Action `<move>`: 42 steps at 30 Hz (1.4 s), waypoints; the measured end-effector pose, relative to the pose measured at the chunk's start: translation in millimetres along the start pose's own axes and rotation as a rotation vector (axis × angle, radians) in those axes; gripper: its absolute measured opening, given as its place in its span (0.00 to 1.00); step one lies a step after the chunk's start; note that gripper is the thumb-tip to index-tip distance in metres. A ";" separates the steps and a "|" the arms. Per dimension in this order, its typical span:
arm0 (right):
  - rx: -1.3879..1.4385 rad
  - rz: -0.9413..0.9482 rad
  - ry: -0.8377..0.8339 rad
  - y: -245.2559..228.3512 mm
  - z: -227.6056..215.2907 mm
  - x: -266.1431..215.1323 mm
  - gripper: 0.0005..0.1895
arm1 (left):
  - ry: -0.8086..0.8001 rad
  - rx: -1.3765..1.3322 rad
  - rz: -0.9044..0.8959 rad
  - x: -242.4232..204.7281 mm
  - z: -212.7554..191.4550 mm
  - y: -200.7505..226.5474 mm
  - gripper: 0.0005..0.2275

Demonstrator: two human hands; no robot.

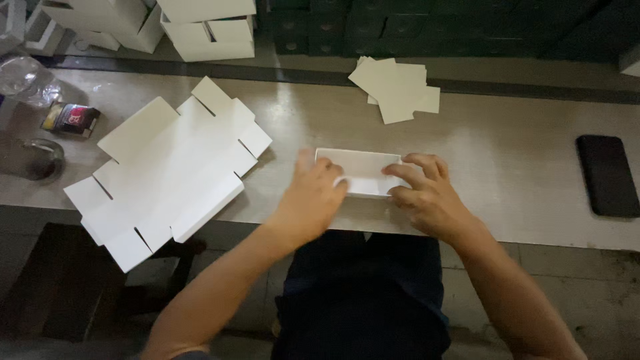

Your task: The person assembles white cardboard boxes by folding flat pieces into rectangular shapes. They repeatedly fold the sides and tuck flaps to form the box structure, then place the finished boxes on a stack. The process is repeated multiple times throughout the video.

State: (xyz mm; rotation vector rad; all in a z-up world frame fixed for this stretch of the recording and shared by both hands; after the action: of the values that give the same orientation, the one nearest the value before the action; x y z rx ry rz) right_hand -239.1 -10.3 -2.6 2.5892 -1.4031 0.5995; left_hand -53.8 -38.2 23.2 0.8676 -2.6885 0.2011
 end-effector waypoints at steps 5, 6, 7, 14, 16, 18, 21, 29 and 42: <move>0.065 0.002 -0.010 -13.8 8.6 6.8 0.08 | 0.057 -0.280 0.085 11.3 52.7 18.2 0.06; 0.087 0.007 -0.033 -13.9 11.6 6.2 0.08 | 0.025 -0.357 0.114 13.0 61.3 16.4 0.06; 0.089 0.010 -0.038 -15.3 5.0 7.7 0.08 | 0.023 -0.363 0.113 13.0 59.8 12.6 0.06; 0.024 -0.223 -0.306 -30.9 9.8 14.4 0.07 | -0.176 -0.293 0.199 10.6 46.6 14.8 0.11; 0.022 -0.257 -0.354 -30.7 15.5 15.3 0.07 | -0.209 -0.270 0.203 12.1 57.0 15.6 0.16; -0.009 -0.271 -0.430 -32.9 18.9 18.8 0.10 | -0.179 -0.146 0.249 10.9 79.8 14.5 0.05; -0.003 -0.288 -0.462 -28.2 35.0 9.6 0.07 | -0.170 -0.127 0.262 9.3 75.2 8.2 0.03; 0.015 -0.290 -0.451 -38.1 32.0 10.7 0.01 | -0.167 -0.088 0.249 10.7 67.2 8.5 0.03; 0.101 -0.188 -0.395 -34.8 27.3 3.2 0.03 | -0.232 -0.064 0.236 21.2 54.8 5.2 0.06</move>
State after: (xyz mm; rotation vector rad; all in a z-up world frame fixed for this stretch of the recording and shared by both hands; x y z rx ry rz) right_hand -201.1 -1.6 -23.9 2.9975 -1.2240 0.1384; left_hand -86.7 -57.9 -21.7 0.5848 -2.9941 0.0683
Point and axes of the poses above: each hand's wrist, its own x-axis towards the middle knuckle, its own z-axis out of the palm, y = z × x, the point moved 7 cm from there along x, towards the middle knuckle, and after that the axes turned 3 degrees about x, right-handed, at the moved point
